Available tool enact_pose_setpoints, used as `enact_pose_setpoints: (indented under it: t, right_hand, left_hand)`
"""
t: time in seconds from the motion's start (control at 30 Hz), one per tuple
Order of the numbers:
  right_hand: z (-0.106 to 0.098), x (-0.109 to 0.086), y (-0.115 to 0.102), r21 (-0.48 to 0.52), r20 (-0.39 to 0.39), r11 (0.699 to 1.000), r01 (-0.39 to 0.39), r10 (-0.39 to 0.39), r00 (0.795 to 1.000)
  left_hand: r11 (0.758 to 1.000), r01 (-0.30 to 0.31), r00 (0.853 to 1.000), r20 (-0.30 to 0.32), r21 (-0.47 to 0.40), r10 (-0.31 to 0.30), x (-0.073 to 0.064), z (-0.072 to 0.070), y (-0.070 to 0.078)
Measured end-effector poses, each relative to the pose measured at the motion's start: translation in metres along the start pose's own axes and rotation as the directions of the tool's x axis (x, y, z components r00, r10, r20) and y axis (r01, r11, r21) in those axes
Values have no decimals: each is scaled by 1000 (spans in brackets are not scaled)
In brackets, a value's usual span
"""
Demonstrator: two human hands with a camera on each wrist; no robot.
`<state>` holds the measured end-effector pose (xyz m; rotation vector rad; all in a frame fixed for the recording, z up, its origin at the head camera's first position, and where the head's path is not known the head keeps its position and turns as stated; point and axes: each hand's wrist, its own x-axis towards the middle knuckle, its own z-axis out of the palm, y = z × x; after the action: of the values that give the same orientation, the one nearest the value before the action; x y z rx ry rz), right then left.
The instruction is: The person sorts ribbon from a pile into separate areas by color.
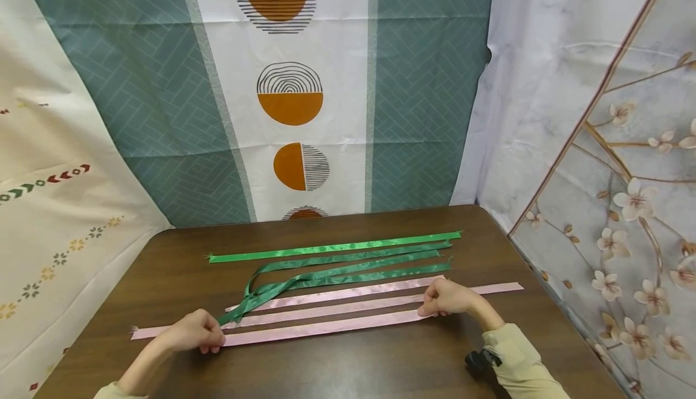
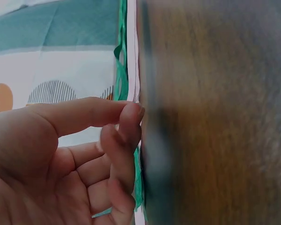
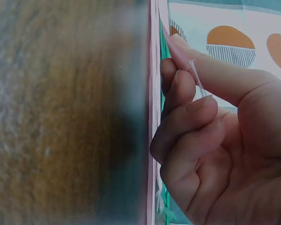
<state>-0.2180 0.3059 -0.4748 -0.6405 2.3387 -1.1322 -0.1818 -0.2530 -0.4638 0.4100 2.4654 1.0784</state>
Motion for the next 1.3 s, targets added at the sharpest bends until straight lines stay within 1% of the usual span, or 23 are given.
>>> enact_pose_setpoints:
  t: [0.1, 0.2, 0.3, 0.4, 0.53, 0.67, 0.77, 0.87, 0.93, 1.0, 1.03, 1.1, 1.17, 1.2, 1.3]
  right_hand:
    - [0, 0, 0, -12, -6, 1000, -9, 9, 1000]
    - [1, 0, 1, -25, -15, 999, -22, 22, 1000]
    - [1, 2, 3, -43, -23, 999, -17, 16, 1000]
    - [0, 2, 4, -76, -44, 997, -23, 20, 999]
    - [2, 3, 5, -161, -102, 983, -83, 68, 993]
    - [4, 4, 2, -239, -171, 959, -153, 114, 979]
    - [4, 3, 0, -278, -233, 936, -216, 152, 961]
    - [2, 0, -1, -310, -291, 910, -274, 183, 939]
    - [1, -1, -2, -319, -311, 901, -295, 194, 930]
    - [1, -2, -2, -323, -309, 900, -294, 194, 931]
    - [0, -3, -3, -324, -302, 901, -289, 190, 934]
    - [-1, -2, -3, -315, -285, 908, -276, 187, 940]
    - [-3, -2, -4, -309, -268, 917, -253, 172, 948]
    - [-4, -1, -5, -305, -260, 922, -240, 162, 952]
    - [-5, 1, -7, -285, -238, 937, -202, 135, 962]
  left_hand:
    - [1000, 13, 1000, -12, 22, -12, -1, 3, 2]
    - [999, 25, 1000, -11, 33, -25, 0, 6, 3]
    - [998, 41, 999, -24, 57, -40, 0, 8, 4]
    - [994, 62, 996, -63, 96, -56, 1, 11, 5]
    - [983, 102, 988, -133, 151, -82, 2, 16, 8]
    - [974, 133, 976, -195, 185, -96, 5, 21, 12]
    - [970, 145, 967, -235, 196, -97, 6, 22, 13]
    - [967, 162, 962, -248, 199, -110, 5, 20, 14]
    - [962, 185, 958, -254, 201, -131, 4, 16, 15]
    - [956, 215, 946, -286, 201, -152, 4, 11, 15]
    - [954, 221, 939, -308, 205, -151, 4, 9, 15]
    - [952, 219, 929, -344, 216, -136, 6, 5, 14]
    - [945, 208, 923, -371, 252, -104, 10, 3, 13]
    - [941, 200, 924, -372, 272, -88, 12, 3, 11]
    - [929, 170, 935, -351, 330, -46, 17, 3, 5]
